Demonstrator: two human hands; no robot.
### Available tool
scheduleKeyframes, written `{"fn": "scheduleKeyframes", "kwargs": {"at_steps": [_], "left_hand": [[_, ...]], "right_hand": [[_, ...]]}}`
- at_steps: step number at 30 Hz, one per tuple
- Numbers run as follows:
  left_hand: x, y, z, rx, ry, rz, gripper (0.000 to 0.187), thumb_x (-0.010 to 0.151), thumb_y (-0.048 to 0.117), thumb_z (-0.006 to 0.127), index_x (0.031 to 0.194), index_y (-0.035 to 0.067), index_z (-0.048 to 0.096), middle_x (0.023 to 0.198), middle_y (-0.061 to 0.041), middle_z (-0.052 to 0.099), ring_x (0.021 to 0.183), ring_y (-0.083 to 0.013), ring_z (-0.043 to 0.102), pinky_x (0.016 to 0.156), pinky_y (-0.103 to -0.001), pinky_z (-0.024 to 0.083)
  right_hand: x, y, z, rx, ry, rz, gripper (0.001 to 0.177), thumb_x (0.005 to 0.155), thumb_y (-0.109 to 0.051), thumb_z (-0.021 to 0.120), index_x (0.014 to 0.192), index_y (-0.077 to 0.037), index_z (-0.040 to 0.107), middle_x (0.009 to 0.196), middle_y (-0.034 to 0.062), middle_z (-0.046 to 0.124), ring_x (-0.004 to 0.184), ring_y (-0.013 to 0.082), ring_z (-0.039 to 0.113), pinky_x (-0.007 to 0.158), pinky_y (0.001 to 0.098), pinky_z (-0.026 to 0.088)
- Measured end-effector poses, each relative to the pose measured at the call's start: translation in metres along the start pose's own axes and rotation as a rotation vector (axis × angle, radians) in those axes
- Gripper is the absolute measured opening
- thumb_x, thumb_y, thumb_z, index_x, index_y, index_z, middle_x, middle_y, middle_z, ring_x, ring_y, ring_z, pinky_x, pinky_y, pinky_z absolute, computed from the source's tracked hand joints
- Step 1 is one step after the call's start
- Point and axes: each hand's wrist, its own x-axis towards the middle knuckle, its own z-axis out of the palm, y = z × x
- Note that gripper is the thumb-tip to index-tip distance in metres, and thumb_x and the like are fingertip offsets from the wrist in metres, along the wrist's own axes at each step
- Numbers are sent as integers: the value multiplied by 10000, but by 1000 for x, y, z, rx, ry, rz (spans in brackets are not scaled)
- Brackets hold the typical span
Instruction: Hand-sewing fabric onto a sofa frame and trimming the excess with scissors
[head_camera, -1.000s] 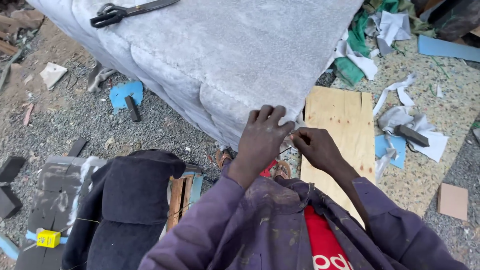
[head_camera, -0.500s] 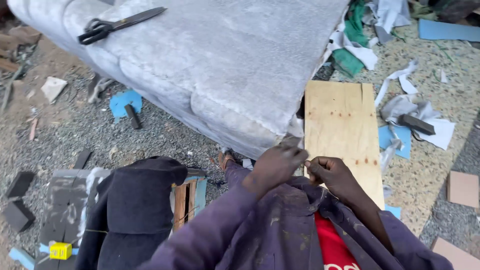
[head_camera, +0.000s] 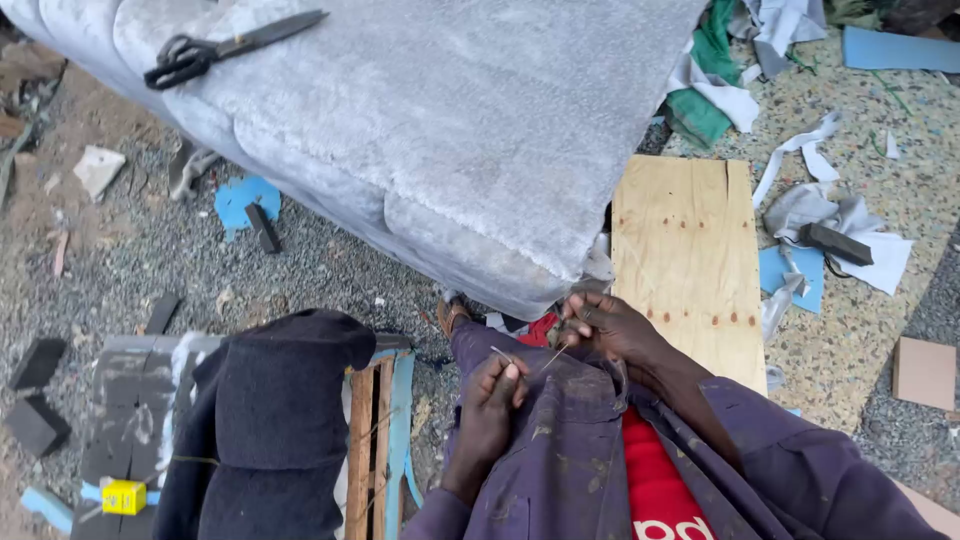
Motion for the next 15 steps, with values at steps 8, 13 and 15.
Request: {"fn": "scheduleKeyframes", "kwargs": {"at_steps": [8, 13, 15], "left_hand": [[34, 45, 25, 259, -75, -19, 356, 1340, 322, 559, 1020, 216, 673, 883, 50, 654, 809, -157, 597, 810, -401, 491], [60, 81, 38, 564, 120, 229, 281, 1290, 294, 626, 1365, 214, 885, 883, 9, 937, 741, -262, 884, 663, -417, 687], [72, 85, 37, 573, 176, 260, 227, 1234, 189, 729, 1377, 171, 904, 901, -58, 988, 818, -408, 935, 758, -496, 721]], "right_hand": [[25, -8, -35, -655, 34, -198, 443, 1265, -438, 750, 1033, -80, 871, 702, 12, 656, 613, 154, 685, 675, 356, 623], [-15, -24, -12, -574, 19, -189, 345, 1292, -254, 762, 1164, 29, 913, 743, 124, 785, 816, 278, 843, 897, 469, 689], [-20, -35, -1, -676, 32, -241, 329, 1305, -226, 757, 1235, 26, 957, 761, 188, 894, 905, 328, 968, 973, 533, 775]]}}
